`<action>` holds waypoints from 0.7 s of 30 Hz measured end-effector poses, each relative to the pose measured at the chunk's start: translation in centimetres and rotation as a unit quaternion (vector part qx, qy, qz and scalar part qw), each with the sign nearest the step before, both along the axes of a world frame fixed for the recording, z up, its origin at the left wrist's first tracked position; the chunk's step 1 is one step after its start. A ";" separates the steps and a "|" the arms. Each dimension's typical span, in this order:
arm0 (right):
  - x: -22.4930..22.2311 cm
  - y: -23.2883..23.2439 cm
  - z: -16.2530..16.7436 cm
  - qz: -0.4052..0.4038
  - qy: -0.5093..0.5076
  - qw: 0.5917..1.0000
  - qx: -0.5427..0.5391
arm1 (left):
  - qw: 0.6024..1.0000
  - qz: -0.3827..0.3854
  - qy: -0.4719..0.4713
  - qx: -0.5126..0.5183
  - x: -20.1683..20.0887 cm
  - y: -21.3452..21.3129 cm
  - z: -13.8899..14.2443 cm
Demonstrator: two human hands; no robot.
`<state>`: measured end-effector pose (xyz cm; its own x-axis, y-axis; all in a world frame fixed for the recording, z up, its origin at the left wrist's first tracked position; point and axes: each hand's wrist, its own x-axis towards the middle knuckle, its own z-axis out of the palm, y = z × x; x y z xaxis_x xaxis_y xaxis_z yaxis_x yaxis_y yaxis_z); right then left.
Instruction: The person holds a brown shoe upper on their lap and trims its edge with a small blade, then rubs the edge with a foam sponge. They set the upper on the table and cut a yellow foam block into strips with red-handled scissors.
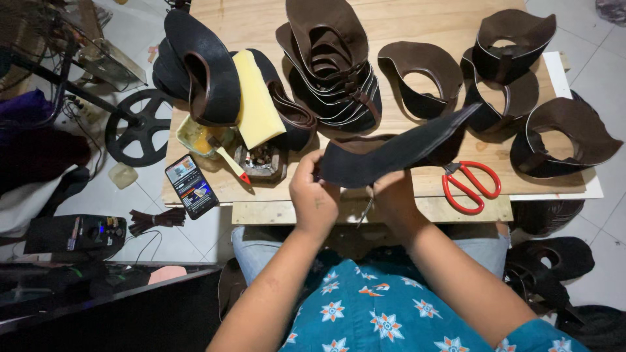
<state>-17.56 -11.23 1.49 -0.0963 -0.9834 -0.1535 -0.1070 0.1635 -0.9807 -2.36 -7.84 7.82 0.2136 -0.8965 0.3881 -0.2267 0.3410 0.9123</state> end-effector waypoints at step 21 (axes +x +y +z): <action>-0.2 1.8 1.8 0.058 0.173 0.926 -0.330 | 1.000 -0.028 -0.010 0.002 -1.4 2.3 1.3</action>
<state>-17.79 -9.46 3.30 0.0849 -0.8588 0.5053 -0.4119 -0.4920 -0.7670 -3.71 -5.54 9.09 0.1557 -0.9085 0.3878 -0.2261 0.3493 0.9093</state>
